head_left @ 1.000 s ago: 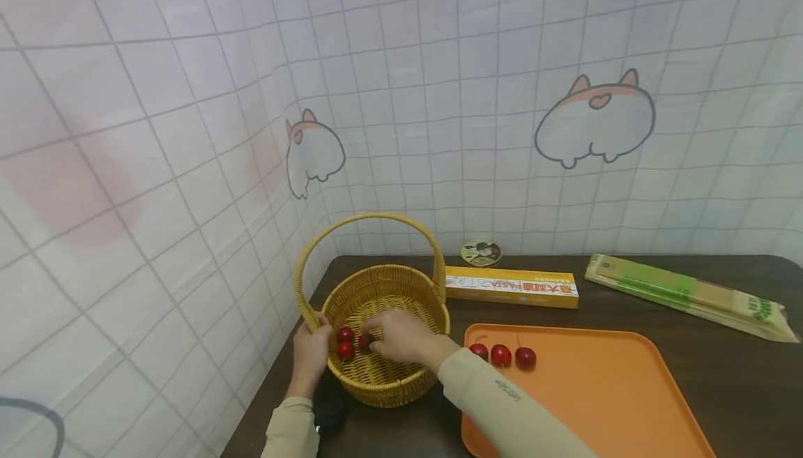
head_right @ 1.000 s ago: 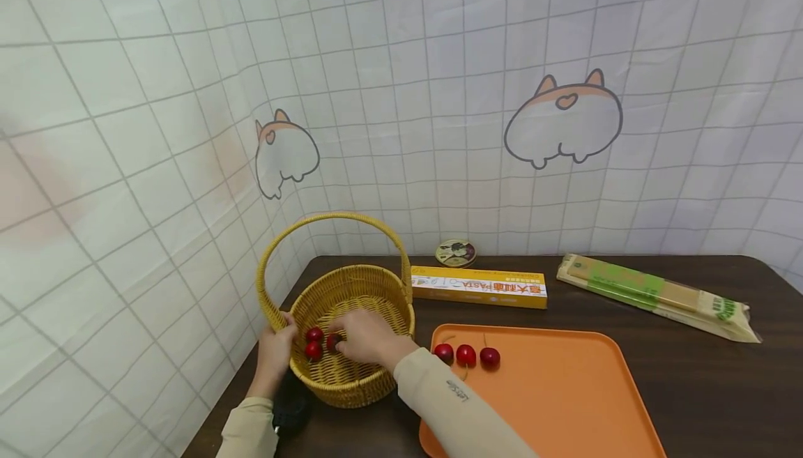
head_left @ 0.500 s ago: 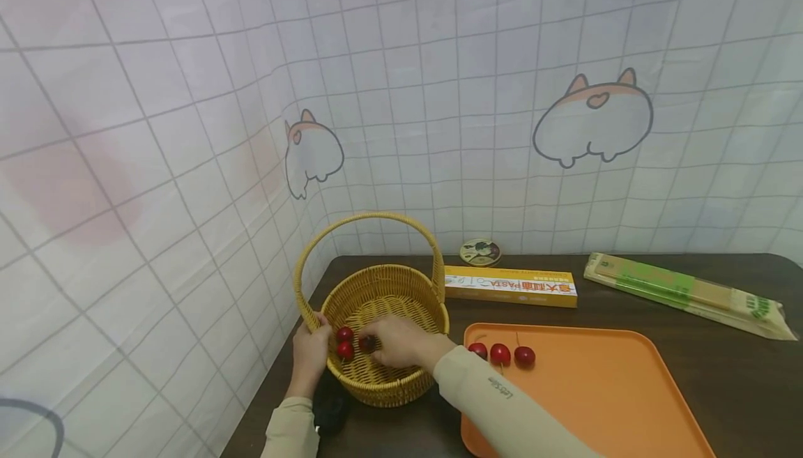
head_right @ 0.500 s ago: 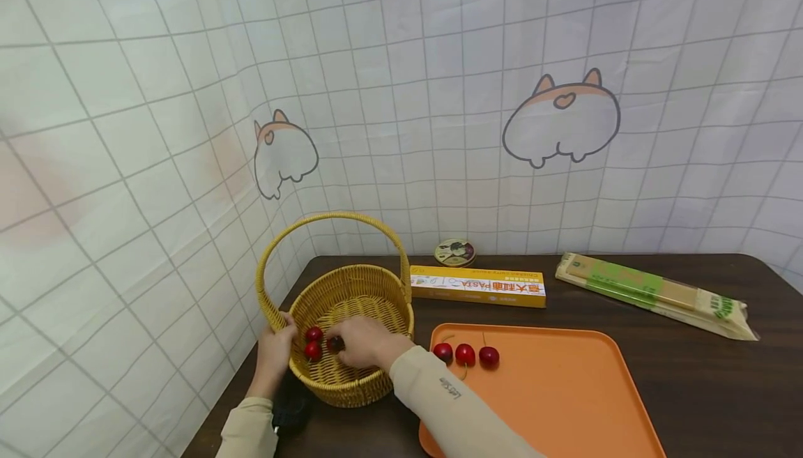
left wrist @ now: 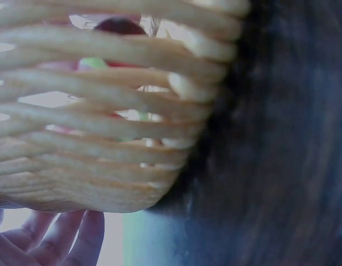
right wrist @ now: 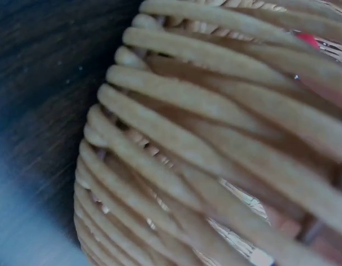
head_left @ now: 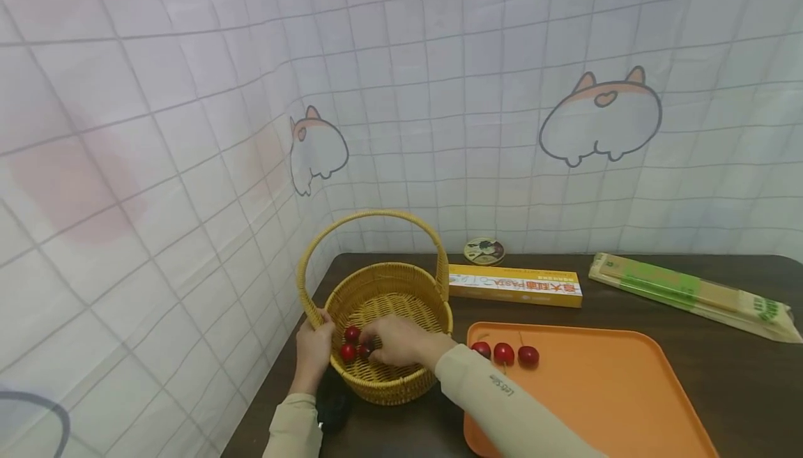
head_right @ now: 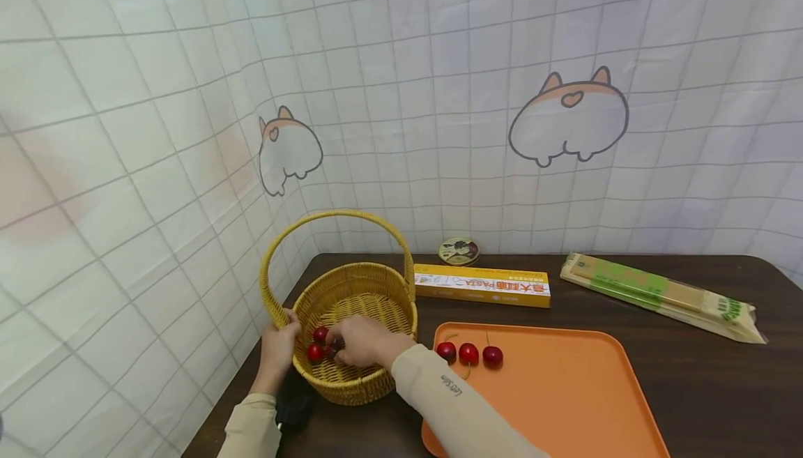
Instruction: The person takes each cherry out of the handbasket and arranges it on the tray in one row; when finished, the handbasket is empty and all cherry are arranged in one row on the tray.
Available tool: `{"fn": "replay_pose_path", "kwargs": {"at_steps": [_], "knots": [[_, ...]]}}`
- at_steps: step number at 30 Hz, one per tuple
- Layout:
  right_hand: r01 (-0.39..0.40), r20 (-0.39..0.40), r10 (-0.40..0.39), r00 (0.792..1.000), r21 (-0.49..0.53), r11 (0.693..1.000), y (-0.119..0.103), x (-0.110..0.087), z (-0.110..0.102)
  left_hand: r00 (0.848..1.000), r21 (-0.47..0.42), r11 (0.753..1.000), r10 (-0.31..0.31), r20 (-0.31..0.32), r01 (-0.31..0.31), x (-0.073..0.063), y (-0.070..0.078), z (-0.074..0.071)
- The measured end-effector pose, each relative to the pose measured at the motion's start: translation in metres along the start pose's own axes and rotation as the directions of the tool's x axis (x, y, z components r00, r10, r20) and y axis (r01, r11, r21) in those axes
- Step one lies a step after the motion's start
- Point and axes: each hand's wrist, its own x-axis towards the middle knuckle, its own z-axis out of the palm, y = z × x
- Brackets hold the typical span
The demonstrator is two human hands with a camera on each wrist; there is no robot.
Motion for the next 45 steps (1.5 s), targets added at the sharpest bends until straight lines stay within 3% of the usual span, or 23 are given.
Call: {"fn": "replay_pose_path", "kwargs": {"at_steps": [12,22,27,31,35,40,45], "knots": [[-0.045,0.076,0.040,0.996,0.065,0.997,0.004,-0.007,0.000,1.000,-0.008,1.000,-0.014,0.012,0.014,-0.003,0.000,0.011],[0.073,-0.073,-0.058,0.996,0.222,0.972,0.003,-0.024,-0.016,1.000,0.004,1.000,-0.012,0.012,0.012,-0.004,-0.001,0.011],[0.091,-0.174,-0.042,0.984,0.285,0.954,-0.001,-0.045,-0.028,1.000,0.009,1.000,-0.018,0.013,0.018,-0.004,-0.001,0.009],[0.108,-0.238,-0.012,0.971,0.392,0.913,-0.005,-0.067,-0.033,1.000,0.018,1.000,-0.014,0.004,0.014,-0.004,-0.002,0.006],[0.140,-0.301,-0.002,0.954,0.435,0.889,-0.006,-0.089,-0.037,1.000,0.014,1.000,-0.011,-0.003,0.011,-0.004,0.000,0.004],[0.136,-0.328,0.036,0.944,0.487,0.863,0.004,-0.117,-0.041,1.000,0.015,1.000,-0.016,0.004,0.016,-0.003,0.003,0.002],[0.090,-0.352,0.092,0.931,0.469,0.878,0.026,-0.141,-0.047,1.000,0.002,1.000,-0.016,0.010,0.016,0.000,0.003,0.001]]}}
